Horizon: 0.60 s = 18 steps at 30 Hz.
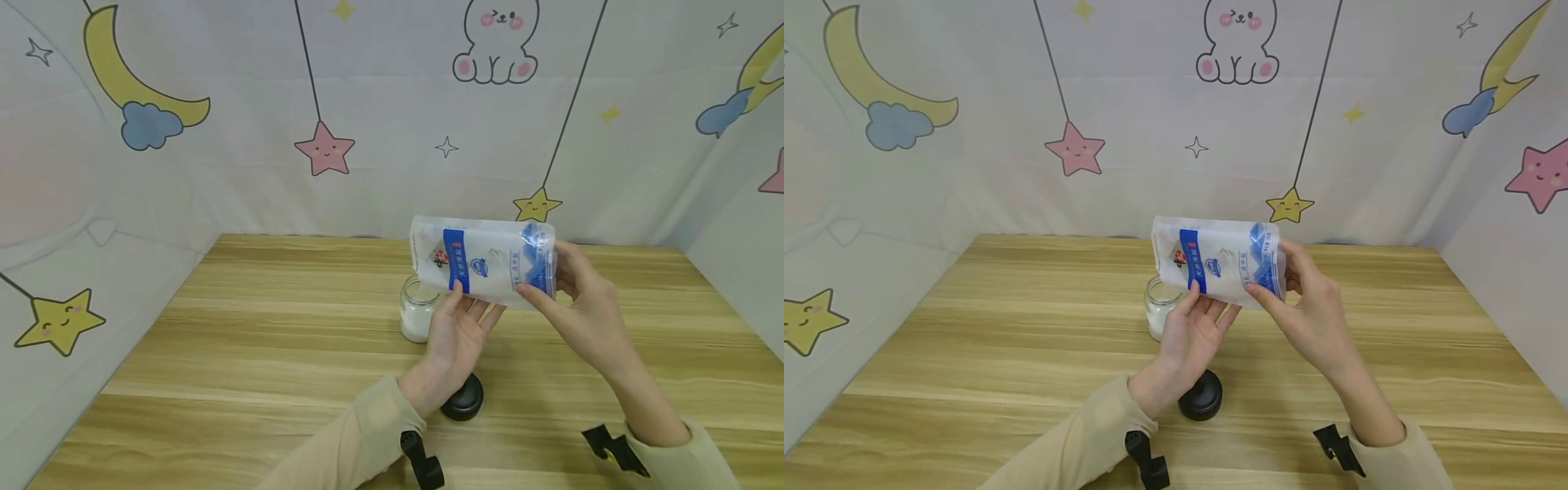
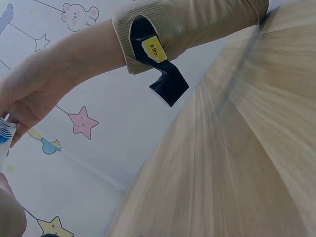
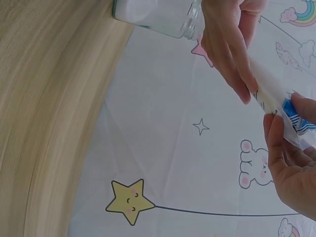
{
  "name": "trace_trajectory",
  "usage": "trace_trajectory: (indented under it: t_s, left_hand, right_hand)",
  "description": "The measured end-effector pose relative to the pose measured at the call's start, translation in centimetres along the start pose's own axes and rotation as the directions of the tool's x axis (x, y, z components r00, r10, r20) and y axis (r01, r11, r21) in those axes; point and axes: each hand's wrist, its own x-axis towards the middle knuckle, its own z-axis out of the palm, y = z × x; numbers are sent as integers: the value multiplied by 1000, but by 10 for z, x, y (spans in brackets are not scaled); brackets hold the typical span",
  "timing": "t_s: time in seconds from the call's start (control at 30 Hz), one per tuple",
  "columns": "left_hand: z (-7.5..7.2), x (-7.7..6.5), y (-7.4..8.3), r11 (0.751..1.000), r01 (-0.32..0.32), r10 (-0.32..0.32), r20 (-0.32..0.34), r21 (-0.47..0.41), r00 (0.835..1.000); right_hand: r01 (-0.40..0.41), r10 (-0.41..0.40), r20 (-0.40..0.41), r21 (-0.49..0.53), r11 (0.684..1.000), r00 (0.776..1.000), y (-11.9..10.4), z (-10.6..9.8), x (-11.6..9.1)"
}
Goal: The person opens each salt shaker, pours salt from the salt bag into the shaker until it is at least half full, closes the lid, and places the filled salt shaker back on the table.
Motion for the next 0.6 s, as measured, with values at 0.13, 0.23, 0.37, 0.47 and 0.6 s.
trace_trajectory:
  t_s: [0.13, 0.23, 0.37, 0.47, 0.6]
  left_hand:
    - [0, -1, 0, 1000, 1, -1, 2, 7, 1000]
    - [1, -1, 0, 1000, 3, -3, 4, 14, 1000]
    - [1, -1, 0, 1000, 5, -5, 0, 11, 1000]
    - [1, -1, 0, 1000, 4, -4, -5, 4, 1000]
    - [1, -1, -1, 1000, 0, 0, -3, -5, 1000]
  right_hand:
    - [-10, 10, 7, 0, 1000, 1000, 0, 0, 0]
    - [-19, 19, 15, -5, 1000, 1000, 0, 0, 0]
    - [-26, 26, 23, -6, 1000, 999, -1, 0, -1]
    - [-28, 28, 26, -4, 1000, 999, -1, 0, -1]
    - [-28, 28, 24, -6, 1000, 999, 0, -1, -1]
